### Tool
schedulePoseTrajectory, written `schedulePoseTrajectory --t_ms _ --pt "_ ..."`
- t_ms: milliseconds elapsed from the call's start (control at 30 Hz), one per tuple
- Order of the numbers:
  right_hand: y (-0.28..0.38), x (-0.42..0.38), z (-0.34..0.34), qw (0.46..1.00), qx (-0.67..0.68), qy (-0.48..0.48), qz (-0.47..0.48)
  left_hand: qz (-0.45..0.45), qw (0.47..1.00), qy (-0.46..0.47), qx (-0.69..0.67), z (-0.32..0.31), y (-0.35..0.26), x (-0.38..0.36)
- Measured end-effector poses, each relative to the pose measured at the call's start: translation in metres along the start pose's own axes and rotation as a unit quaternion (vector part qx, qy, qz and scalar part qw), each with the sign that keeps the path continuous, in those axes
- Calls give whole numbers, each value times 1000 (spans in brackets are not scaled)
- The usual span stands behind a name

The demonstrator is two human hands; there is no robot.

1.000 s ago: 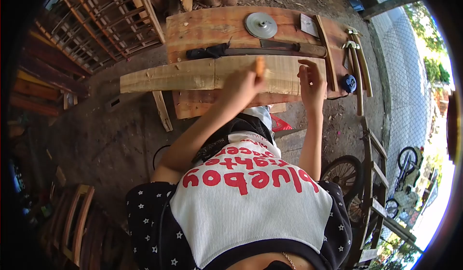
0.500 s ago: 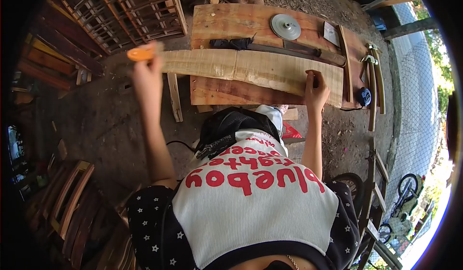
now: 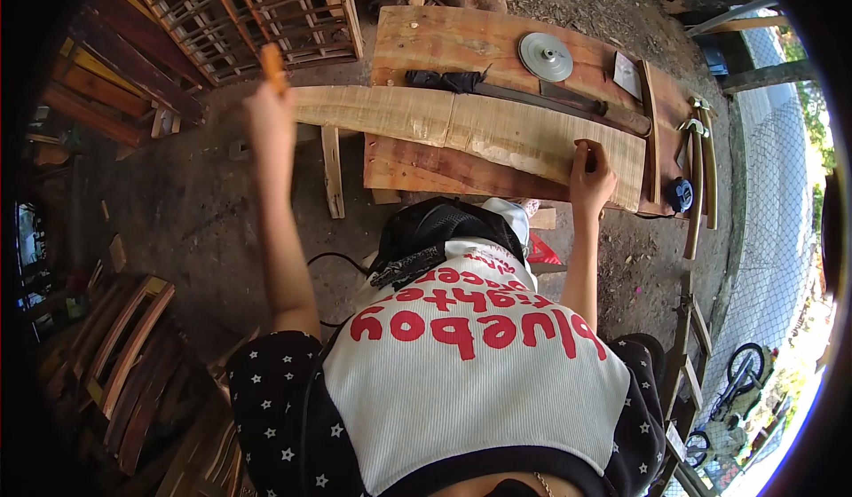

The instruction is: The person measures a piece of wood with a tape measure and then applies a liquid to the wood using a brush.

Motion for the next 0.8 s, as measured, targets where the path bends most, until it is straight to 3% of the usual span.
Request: schedulePoseTrajectory --t_ms 67,133,200,233,300,333,367,400,433,467,500,567,633,700,767,800 --pt "2 0 -2 1000 -14 9 -7 -67 993 63 -75 -25 -58 -47" --pt "3 1 -3 999 -31 17 -10 -156 972 177 -12 -64 -107 -90" --pt "3 0 -3 999 -38 14 -10 -237 935 233 -128 -63 -147 -132" --pt "4 0 -3 999 -38 16 -8 -300 912 215 -180 -62 -153 -141" --pt "5 0 -2 998 -58 18 -12 -261 900 221 -268 -68 -131 -127" --pt "4 -1 -3 998 -56 19 -14 -191 932 255 -173 -73 -109 -109" --pt "5 0 -2 999 -48 11 -11 -110 941 231 -220 -54 -90 -91" --pt "5 -1 -2 999 -40 3 -7 -88 937 204 -270 -42 -69 -70" --pt "3 -2 -3 999 -38 2 -12 -27 956 174 -236 -35 -43 -48" --pt "1 -2 -4 999 -49 7 -13 -47 963 97 -248 -28 -15 -25" --pt "0 -3 -4 998 -61 11 -13 -47 989 3 -141 -10 -1 -14" --pt "1 -4 -4 998 -54 -2 -6 25 1000 -5 -6 7 -25 -18" --pt "3 -3 -4 999 -49 -17 6 -6 990 112 -85 -26 -61 -40" --pt "1 -3 -3 999 -51 -18 5 -124 978 162 -36 -64 -114 -83" --pt "2 -3 -3 999 -50 -8 -11 -238 944 173 -146 -72 -161 -128" --pt "1 -3 -3 999 -44 4 -27 -241 943 175 -150 -77 -160 -131"
Point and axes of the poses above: each hand's wrist, its own x-axis towards the middle knuckle, its own z-axis out of the back of the hand, y = z × x, the point moved 7 cm from there along x, towards the middle knuckle, and after that the axes turned 9 degrees about z, right-handed, at the moved point
